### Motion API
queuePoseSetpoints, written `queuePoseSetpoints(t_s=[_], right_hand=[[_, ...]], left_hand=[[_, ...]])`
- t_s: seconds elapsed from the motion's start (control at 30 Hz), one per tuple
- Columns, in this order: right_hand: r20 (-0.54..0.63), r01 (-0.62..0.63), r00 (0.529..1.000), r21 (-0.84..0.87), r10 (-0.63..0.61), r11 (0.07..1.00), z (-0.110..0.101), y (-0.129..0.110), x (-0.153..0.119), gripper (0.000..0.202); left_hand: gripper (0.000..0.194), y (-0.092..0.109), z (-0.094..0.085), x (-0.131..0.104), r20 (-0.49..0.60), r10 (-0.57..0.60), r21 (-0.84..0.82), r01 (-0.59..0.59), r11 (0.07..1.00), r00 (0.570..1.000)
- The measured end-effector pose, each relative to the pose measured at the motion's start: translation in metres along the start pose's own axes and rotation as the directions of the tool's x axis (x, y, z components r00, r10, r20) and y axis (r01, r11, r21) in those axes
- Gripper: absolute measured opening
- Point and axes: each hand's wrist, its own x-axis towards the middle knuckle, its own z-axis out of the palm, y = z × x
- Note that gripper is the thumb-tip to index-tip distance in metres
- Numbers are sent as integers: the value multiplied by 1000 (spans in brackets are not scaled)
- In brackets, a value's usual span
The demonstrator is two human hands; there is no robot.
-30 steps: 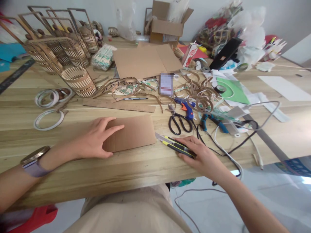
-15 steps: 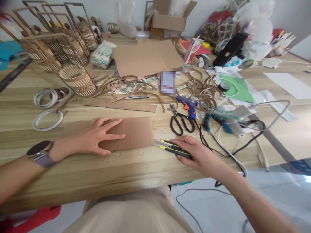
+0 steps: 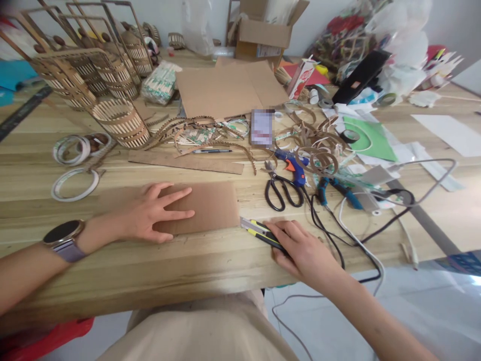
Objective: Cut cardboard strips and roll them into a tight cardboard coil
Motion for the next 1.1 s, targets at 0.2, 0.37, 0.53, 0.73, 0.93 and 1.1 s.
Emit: queuePoseSetpoints(t_s=[0.2,0.37,0.53,0.73,0.93,1.1], right_hand=[[0,-16,1000,-21,16,1000,0,-5,0,49],[-32,-49,998,-6,48,999,5,-7,-6,45],[-70,-71,995,14,72,997,11,-9,-10,47],[-78,-86,993,39,88,996,8,-6,6,44],[-69,-59,996,51,62,997,3,-3,3,41],[-53,-88,994,61,91,994,4,-6,4,41]], left_hand=[[59,1,0,0,26,-10,22,9,1000,1000],[58,0,0,0,25,-3,36,2,999,1000],[56,1,2,0,40,-19,50,17,999,999],[58,4,6,0,-12,-62,51,62,997,998],[57,5,7,-1,-27,-65,34,66,997,998],[56,5,7,0,6,-74,60,74,995,997]])
